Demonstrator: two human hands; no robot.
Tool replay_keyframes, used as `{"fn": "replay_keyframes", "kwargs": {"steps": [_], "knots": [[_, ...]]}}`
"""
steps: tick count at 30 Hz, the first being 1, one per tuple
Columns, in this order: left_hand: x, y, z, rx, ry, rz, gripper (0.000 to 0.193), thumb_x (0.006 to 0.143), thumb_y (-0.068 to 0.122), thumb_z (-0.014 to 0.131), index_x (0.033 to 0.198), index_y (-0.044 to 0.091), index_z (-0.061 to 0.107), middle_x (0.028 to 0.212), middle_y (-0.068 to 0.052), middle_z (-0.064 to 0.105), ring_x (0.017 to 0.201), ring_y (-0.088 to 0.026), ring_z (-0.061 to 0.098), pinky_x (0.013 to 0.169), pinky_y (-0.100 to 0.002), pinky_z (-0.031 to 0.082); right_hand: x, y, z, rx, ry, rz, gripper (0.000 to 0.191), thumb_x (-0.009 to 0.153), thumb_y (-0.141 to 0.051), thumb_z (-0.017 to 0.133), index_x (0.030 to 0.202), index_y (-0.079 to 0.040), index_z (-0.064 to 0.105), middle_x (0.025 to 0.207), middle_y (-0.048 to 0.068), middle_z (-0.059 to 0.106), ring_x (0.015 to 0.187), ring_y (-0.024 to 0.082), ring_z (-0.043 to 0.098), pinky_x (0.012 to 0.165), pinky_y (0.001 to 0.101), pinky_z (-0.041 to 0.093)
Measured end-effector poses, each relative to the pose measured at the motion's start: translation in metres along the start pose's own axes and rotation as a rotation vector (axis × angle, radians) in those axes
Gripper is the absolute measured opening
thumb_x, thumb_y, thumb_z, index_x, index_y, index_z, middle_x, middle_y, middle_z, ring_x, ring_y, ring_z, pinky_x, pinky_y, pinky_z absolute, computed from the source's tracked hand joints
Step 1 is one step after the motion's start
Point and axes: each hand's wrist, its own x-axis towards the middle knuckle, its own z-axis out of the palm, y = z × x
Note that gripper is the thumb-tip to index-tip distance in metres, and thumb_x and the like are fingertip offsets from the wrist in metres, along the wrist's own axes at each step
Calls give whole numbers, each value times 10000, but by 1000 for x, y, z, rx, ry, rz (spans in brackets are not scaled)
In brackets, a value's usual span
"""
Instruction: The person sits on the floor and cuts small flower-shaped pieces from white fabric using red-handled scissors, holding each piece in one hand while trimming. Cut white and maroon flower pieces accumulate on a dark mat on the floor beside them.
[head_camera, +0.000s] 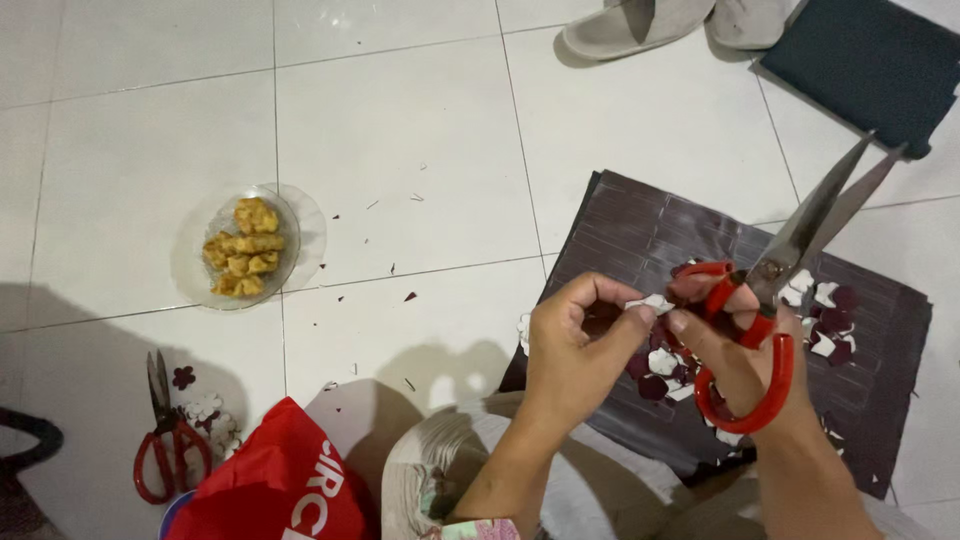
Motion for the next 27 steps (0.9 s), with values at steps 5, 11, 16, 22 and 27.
{"fn": "replay_keyframes", "kwargs": {"steps": [5, 11, 16, 22, 27], "knots": [[1, -6, 1, -45, -47, -9, 109, 951, 31, 700, 1048, -10, 670, 891, -44, 687, 793, -57, 641, 693, -210, 542, -1, -2, 3, 65, 0, 36, 281, 848, -16, 696, 1126, 23, 677, 1017, 134, 730, 919, 195, 708, 819, 348, 579], [6, -13, 2, -121, -59, 46, 240, 923, -11, 725, 1119, 32, 594, 974, -4, 618, 851, -40, 611, 743, -203, 545, 1, 1, 1, 72, 41, -23, 264, 851, -44, 706, 1107, 13, 676, 1003, 135, 740, 932, 203, 719, 830, 368, 590], [1, -22, 3, -209, -89, 56, 202, 938, -31, 705, 1061, 57, 571, 985, 0, 626, 871, -38, 604, 743, -204, 529, -3, 3, 0, 46, -3, -112, 266, 895, -111, 713, 1123, 18, 670, 1008, 136, 725, 937, 203, 682, 817, 372, 546], [-1, -22, 10, -243, -100, 147, 92, 945, -61, 653, 999, 5, 686, 1027, -20, 686, 929, -97, 686, 831, -239, 582, -3, 4, -1, 61, 20, -15, 343, 858, -145, 732, 1151, 19, 661, 965, 135, 715, 889, 204, 685, 788, 363, 550], [0, -13, 7, -186, -19, 84, 180, 939, -28, 681, 1108, 21, 717, 1047, 2, 727, 938, -64, 668, 839, -209, 569, -2, 5, -4, 63, -7, -8, 326, 846, -152, 711, 1122, 16, 667, 935, 146, 729, 856, 217, 708, 771, 388, 575]]}}
